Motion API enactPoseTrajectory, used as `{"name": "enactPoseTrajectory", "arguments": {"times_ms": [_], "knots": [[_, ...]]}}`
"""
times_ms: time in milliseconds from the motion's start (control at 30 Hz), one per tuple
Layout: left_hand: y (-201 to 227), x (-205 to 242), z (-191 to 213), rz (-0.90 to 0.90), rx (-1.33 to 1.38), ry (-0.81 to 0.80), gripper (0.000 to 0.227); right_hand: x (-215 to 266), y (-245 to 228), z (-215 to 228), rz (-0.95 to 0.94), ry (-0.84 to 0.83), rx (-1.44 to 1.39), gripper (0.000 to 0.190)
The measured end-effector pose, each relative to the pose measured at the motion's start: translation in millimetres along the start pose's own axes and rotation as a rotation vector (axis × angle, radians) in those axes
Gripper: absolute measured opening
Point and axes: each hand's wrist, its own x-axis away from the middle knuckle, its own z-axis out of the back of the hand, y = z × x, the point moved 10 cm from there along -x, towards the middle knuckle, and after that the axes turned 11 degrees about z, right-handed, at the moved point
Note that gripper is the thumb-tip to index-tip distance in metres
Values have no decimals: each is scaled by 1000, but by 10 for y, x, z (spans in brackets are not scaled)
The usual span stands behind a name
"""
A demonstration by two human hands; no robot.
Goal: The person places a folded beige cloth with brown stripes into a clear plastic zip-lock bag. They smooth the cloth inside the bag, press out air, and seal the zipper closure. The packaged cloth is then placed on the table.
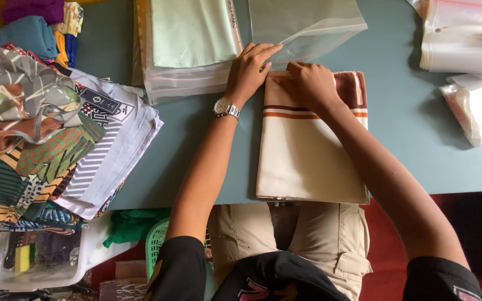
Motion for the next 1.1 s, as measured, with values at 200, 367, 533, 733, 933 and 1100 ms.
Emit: {"name": "enactPoseTrajectory", "arguments": {"times_ms": [200,367,533,733,933,1100], "knots": [[83,25,10,-61,-33,12,59,-9,-65,88,97,101,-61,25],[100,19,43,-78,-31,28,56,-34,-56,74,-3,18,-83,40],[94,21,63,-71,-28,34,52,-146,-185,42,63,7,-17,52],[23,17,9,-45,-22,21,56,-254,-201,-20,28,-57,-153,52],[-6,22,-5,-20,18,3,53,-332,-158,-100,-7,-89,-288,44],[-6,31,-23,-17,36,-9,51,-365,-186,94,-42,-53,-461,29]]}}
